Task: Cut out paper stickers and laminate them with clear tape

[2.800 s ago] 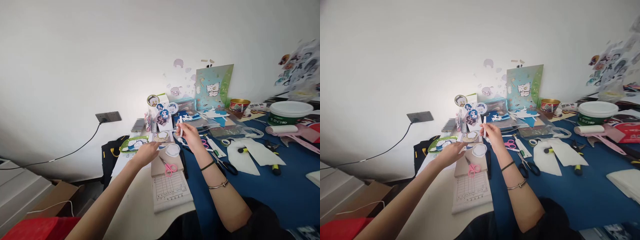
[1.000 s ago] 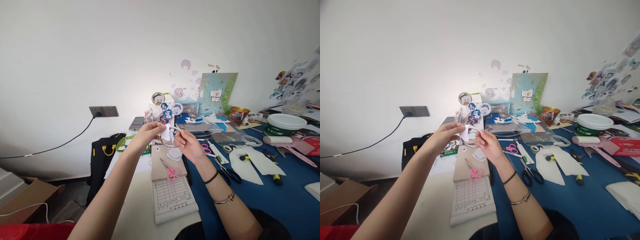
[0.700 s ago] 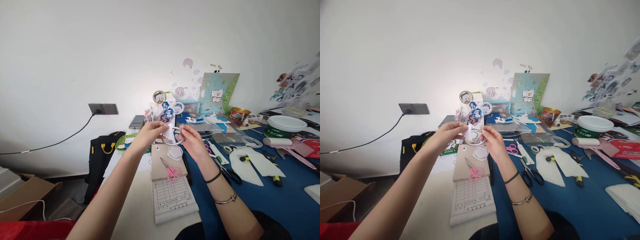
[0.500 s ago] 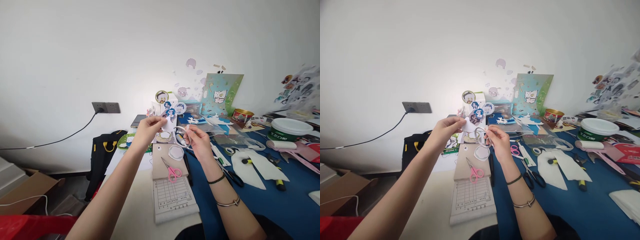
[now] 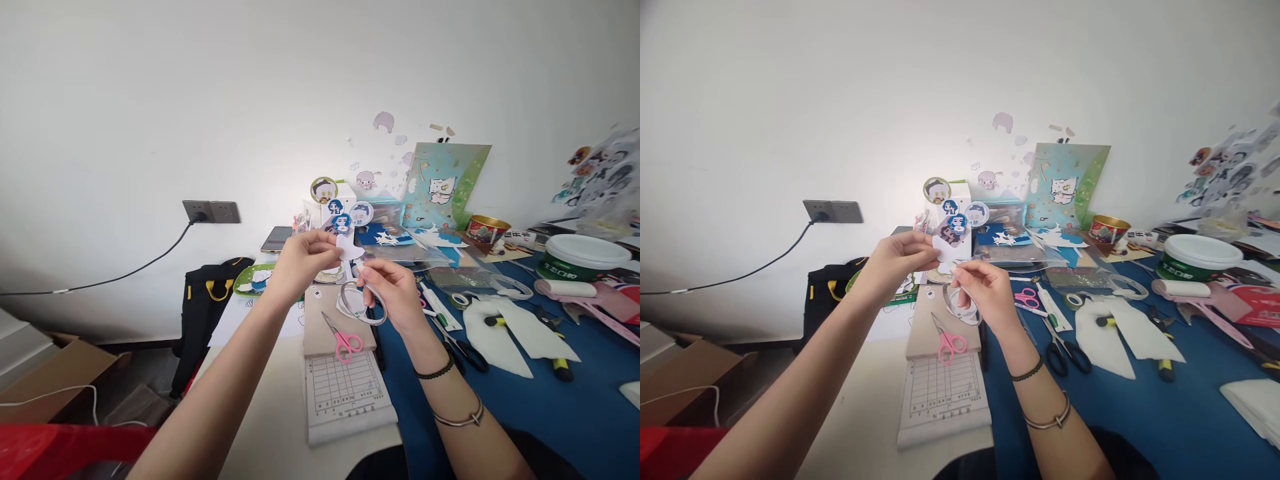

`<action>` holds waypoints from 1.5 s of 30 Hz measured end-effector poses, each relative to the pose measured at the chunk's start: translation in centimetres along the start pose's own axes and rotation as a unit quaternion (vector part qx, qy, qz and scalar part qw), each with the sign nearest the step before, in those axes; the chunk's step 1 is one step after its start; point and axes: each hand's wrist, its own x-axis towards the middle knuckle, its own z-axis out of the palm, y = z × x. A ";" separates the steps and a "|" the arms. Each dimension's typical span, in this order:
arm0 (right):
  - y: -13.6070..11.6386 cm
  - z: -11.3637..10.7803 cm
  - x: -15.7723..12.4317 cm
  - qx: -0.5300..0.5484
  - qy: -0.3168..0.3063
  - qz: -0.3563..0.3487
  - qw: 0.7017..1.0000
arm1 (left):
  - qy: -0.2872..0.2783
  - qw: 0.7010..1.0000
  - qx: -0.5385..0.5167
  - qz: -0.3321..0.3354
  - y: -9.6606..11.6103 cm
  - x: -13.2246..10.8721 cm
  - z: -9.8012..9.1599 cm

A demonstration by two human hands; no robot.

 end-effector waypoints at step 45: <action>-0.2 0.0 -0.1 -0.206 0.029 -0.004 0.978 | -0.020 0.988 0.148 -0.024 0.8 -0.5 0.7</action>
